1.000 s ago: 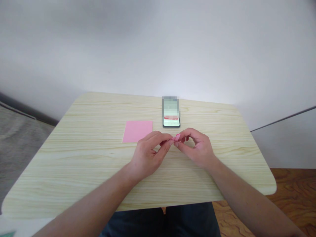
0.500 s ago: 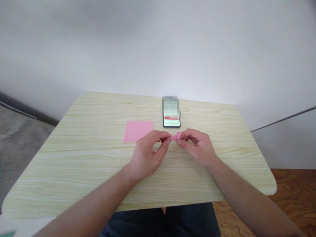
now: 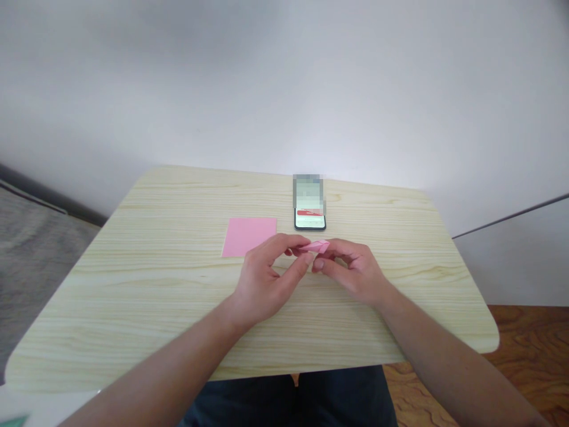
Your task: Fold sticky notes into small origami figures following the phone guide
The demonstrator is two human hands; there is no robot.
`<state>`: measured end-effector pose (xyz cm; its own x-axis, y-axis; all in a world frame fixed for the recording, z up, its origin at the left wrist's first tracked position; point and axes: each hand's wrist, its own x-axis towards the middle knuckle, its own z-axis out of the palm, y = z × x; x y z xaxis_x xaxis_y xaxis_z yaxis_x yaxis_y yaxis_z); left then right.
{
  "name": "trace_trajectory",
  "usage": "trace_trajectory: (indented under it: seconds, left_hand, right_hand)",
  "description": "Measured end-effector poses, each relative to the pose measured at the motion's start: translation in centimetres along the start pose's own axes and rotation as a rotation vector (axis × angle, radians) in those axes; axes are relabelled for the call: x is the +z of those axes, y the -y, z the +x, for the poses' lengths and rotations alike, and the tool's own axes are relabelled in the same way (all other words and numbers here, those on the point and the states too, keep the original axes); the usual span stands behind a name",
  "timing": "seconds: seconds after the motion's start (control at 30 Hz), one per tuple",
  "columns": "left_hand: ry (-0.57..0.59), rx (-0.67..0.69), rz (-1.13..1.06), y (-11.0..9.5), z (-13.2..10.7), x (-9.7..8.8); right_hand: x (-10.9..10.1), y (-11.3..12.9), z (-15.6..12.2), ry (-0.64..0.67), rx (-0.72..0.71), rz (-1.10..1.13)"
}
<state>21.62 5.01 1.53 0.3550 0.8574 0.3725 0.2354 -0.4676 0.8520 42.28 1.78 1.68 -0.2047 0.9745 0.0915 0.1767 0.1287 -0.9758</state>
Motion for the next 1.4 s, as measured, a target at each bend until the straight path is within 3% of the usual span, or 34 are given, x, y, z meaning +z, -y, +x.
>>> trace_trajectory:
  seconds: [0.5,0.9,1.17,1.4]
  left_hand:
    - [0.009,-0.108,-0.273,0.1,0.1,0.0]
    - [-0.003,-0.113,-0.322,0.5,0.3,0.3]
    - [-0.015,-0.144,-0.343,0.6,0.3,0.5]
    - [0.010,-0.203,-0.407,0.5,0.4,0.4]
  right_hand:
    - [-0.4,0.7,0.2,0.096,-0.182,-0.012]
    - [-0.1,0.8,0.3,0.068,-0.195,-0.051]
    - [0.1,-0.3,0.1,-0.118,-0.075,0.092]
    - [0.2,-0.4,0.2,-0.169,0.056,0.202]
